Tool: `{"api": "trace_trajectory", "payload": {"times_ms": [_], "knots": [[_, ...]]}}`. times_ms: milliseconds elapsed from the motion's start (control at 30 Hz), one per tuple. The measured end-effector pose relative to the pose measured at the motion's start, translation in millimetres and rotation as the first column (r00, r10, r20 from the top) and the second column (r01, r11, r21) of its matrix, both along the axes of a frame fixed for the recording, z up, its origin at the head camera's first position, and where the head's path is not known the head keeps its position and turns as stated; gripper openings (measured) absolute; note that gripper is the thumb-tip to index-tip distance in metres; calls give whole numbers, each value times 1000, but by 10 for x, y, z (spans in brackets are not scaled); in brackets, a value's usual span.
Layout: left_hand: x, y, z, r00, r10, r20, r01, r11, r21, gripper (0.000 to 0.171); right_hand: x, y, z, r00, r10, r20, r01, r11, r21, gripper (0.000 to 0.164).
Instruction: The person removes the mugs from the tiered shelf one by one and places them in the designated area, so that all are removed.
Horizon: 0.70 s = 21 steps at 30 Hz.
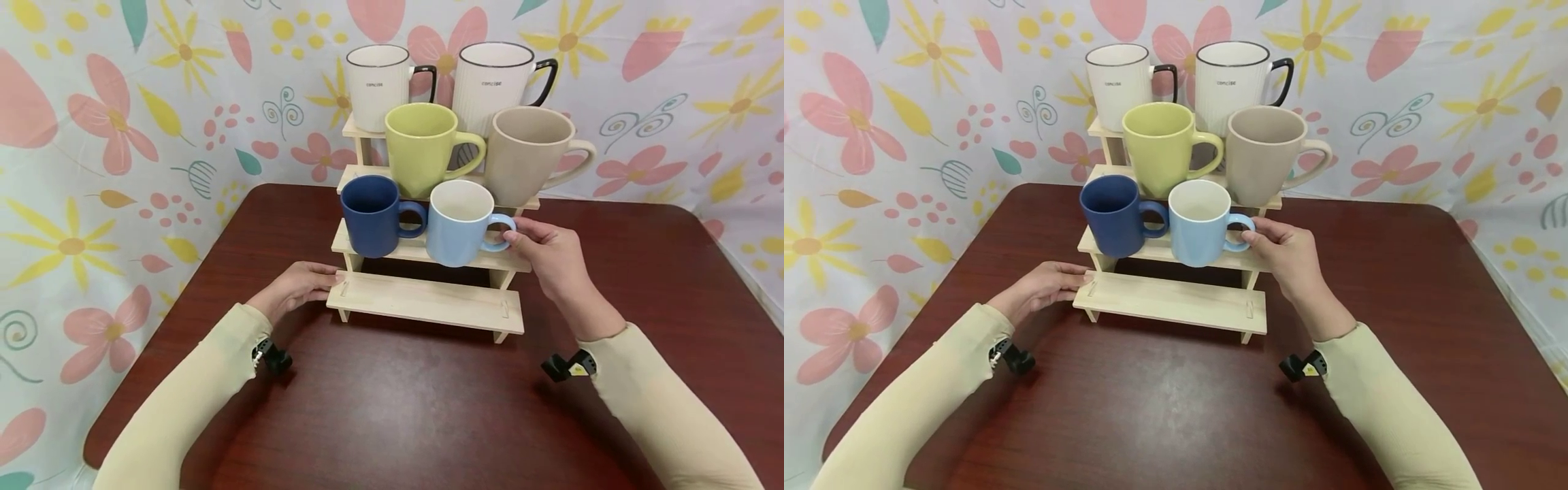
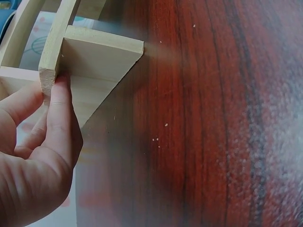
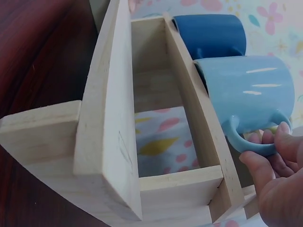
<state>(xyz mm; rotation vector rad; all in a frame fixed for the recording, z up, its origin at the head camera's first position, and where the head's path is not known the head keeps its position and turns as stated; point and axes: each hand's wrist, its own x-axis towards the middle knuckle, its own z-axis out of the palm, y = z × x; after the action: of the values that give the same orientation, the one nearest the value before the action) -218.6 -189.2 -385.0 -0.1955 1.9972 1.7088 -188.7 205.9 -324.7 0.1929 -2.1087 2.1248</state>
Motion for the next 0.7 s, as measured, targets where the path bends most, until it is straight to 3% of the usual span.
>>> {"api": "trace_trajectory", "payload": {"times_ms": [467,700], "knots": [[0,12,-22,1000,4,-1,-4,1000,5,52,113,154,7,999,6,42,-5,999,-45,31],[-1,4,-13,1000,12,5,-12,1000,-10,53,170,278,10,1000,9,19,-8,998,-63,30]]}}
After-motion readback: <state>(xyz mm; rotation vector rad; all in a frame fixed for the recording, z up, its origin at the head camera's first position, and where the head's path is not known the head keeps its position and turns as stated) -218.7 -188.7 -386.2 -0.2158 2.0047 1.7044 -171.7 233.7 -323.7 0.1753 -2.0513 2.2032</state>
